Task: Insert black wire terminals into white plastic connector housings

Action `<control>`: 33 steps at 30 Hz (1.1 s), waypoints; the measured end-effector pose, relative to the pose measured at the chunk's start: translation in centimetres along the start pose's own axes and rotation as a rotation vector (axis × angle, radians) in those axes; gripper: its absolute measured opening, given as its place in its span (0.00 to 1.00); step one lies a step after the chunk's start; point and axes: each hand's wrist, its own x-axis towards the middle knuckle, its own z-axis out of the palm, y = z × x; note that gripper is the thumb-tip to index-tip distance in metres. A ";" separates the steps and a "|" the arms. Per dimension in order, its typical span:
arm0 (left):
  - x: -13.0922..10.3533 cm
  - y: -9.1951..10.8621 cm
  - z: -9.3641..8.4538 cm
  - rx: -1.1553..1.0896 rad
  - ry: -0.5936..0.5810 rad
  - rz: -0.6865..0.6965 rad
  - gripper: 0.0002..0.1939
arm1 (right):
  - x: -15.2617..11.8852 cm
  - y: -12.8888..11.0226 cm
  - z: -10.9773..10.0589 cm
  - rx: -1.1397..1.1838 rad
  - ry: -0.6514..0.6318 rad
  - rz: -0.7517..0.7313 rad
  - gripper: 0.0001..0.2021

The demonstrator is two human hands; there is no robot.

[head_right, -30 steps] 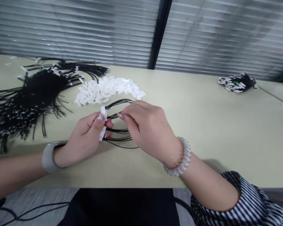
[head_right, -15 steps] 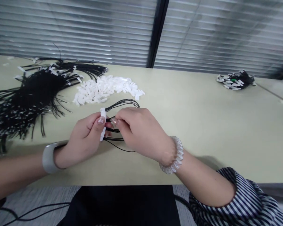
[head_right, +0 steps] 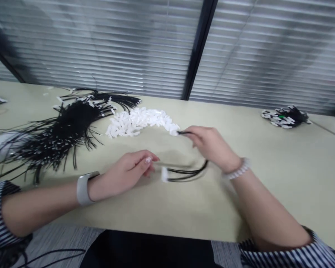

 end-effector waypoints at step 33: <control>-2.2 6.7 -26.4 1.193 0.952 -0.231 0.21 | 1.9 -8.6 1.0 0.114 0.430 -0.457 0.27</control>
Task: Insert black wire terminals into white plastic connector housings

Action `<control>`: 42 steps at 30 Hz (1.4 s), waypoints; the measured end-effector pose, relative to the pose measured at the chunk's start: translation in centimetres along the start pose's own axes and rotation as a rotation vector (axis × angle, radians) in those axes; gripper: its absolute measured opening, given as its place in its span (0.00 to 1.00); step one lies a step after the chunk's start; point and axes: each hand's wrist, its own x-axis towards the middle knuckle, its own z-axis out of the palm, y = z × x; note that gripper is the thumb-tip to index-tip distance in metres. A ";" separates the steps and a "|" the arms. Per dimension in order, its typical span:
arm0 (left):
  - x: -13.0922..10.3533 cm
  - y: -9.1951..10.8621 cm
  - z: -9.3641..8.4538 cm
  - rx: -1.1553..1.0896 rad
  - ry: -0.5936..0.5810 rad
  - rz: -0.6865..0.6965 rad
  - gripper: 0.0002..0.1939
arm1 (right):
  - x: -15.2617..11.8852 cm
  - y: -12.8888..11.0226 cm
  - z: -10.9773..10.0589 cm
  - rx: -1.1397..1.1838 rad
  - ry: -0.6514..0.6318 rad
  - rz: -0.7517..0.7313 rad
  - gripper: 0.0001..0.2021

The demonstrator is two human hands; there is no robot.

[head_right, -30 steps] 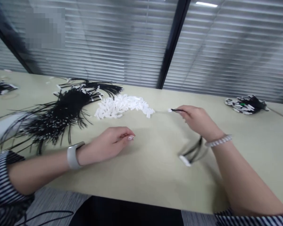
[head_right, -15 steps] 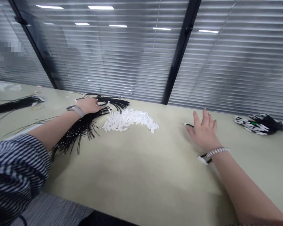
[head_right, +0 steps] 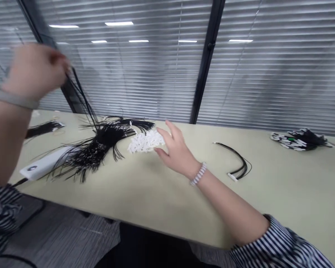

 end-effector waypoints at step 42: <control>-20.4 16.8 8.8 -1.672 -1.305 -0.563 0.12 | 0.7 8.8 3.9 0.067 -0.488 0.718 0.15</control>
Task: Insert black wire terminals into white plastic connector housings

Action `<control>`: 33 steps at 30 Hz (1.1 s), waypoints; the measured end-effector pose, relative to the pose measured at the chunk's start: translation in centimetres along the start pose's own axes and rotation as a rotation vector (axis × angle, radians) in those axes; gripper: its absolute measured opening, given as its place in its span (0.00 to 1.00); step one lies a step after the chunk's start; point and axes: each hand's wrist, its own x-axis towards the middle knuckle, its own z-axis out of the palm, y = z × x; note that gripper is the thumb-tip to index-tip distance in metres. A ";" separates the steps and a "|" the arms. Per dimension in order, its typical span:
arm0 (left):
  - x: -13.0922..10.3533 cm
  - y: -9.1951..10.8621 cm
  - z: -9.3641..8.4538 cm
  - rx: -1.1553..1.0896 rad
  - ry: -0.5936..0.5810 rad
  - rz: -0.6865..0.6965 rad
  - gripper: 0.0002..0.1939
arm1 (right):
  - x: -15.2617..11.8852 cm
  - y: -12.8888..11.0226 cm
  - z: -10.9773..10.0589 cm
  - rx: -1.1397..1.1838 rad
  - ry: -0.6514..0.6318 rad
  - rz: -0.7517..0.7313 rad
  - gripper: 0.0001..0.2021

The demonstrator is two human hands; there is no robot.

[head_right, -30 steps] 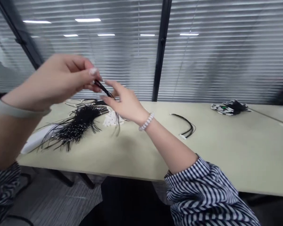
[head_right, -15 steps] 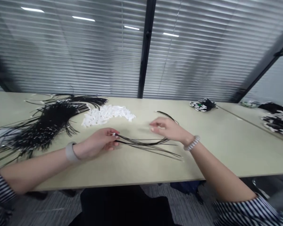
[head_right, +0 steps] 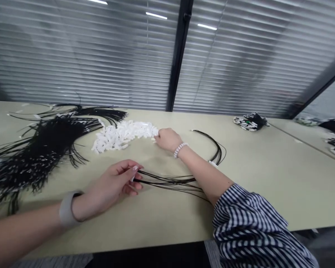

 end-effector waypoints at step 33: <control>-0.7 -0.6 -0.1 0.027 0.049 0.068 0.16 | -9.9 -5.2 2.1 0.813 0.035 -0.276 0.13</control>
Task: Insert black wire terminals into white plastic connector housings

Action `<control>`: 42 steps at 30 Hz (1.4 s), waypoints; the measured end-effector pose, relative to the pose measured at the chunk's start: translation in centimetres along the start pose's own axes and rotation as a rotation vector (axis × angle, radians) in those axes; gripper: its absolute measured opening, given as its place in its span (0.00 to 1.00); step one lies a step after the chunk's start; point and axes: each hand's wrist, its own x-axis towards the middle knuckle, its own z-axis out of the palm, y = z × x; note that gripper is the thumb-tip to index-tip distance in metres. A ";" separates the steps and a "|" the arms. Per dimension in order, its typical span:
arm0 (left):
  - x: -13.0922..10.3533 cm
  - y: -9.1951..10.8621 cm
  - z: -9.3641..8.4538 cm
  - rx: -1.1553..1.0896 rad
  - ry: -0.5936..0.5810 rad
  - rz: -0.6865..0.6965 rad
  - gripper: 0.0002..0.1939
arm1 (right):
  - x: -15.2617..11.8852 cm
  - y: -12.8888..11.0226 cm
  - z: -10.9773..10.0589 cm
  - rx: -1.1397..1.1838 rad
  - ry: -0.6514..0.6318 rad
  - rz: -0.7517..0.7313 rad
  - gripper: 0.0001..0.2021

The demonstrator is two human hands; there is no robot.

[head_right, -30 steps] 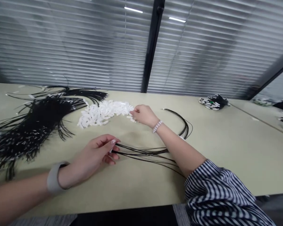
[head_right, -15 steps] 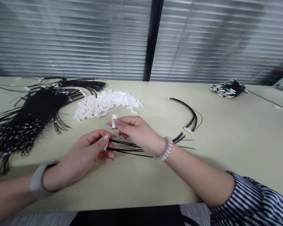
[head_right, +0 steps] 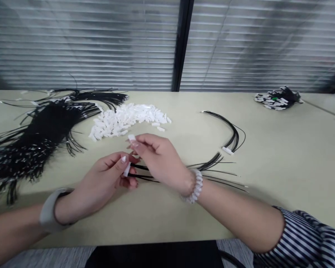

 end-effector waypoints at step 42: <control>-0.7 0.4 -0.1 0.310 0.083 0.089 0.12 | 1.4 -2.2 -4.5 -0.423 -0.565 0.063 0.15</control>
